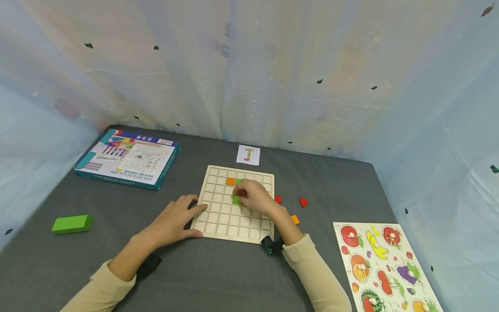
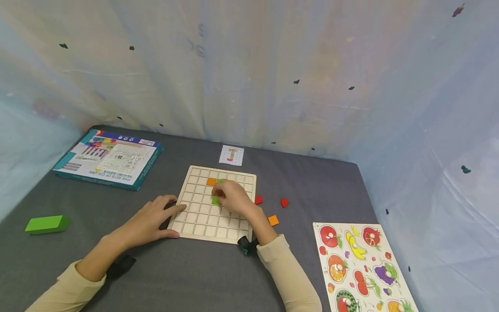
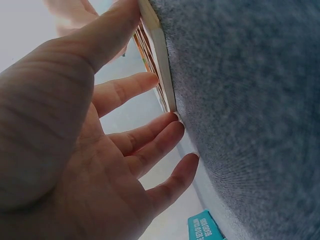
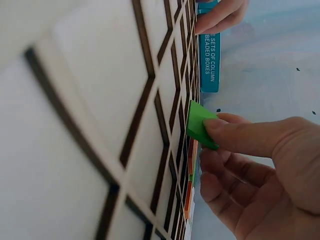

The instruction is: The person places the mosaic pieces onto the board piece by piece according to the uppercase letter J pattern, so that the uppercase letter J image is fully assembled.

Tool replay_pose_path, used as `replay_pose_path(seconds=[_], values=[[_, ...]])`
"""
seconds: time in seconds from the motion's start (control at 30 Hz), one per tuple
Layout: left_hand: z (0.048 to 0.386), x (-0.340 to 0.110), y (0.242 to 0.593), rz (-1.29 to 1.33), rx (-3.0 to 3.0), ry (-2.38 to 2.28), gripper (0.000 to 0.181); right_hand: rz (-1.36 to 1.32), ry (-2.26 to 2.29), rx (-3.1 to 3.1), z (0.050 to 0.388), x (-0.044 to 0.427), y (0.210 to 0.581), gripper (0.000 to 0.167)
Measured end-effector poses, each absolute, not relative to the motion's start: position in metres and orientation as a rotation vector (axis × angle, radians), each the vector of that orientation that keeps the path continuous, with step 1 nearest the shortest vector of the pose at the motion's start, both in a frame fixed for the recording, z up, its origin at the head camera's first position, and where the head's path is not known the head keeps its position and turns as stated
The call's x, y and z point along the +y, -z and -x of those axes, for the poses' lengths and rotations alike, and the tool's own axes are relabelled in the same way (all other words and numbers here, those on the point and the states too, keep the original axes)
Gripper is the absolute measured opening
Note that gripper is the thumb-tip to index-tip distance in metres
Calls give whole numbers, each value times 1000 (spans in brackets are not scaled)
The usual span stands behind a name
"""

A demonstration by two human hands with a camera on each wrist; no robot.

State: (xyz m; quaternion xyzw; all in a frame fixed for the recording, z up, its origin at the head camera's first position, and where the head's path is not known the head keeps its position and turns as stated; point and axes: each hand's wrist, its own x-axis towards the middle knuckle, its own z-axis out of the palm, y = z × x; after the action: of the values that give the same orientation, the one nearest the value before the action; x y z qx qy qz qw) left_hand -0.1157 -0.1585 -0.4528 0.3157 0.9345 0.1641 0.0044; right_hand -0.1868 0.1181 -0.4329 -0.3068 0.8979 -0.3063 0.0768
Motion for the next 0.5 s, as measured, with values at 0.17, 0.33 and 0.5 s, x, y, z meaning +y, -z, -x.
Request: replay_pose_path(seconds=[0.17,0.33,0.5], values=[[116,-159,453,-999,2936,-522,77,966,827,2764,186,118,434,14],[116,-159,453,-988,2929,-515,78,954,807,2772,185,118,434,16],[116,-159,454,-984,2932,-507,77,947,778,2782,184,117,432,17]])
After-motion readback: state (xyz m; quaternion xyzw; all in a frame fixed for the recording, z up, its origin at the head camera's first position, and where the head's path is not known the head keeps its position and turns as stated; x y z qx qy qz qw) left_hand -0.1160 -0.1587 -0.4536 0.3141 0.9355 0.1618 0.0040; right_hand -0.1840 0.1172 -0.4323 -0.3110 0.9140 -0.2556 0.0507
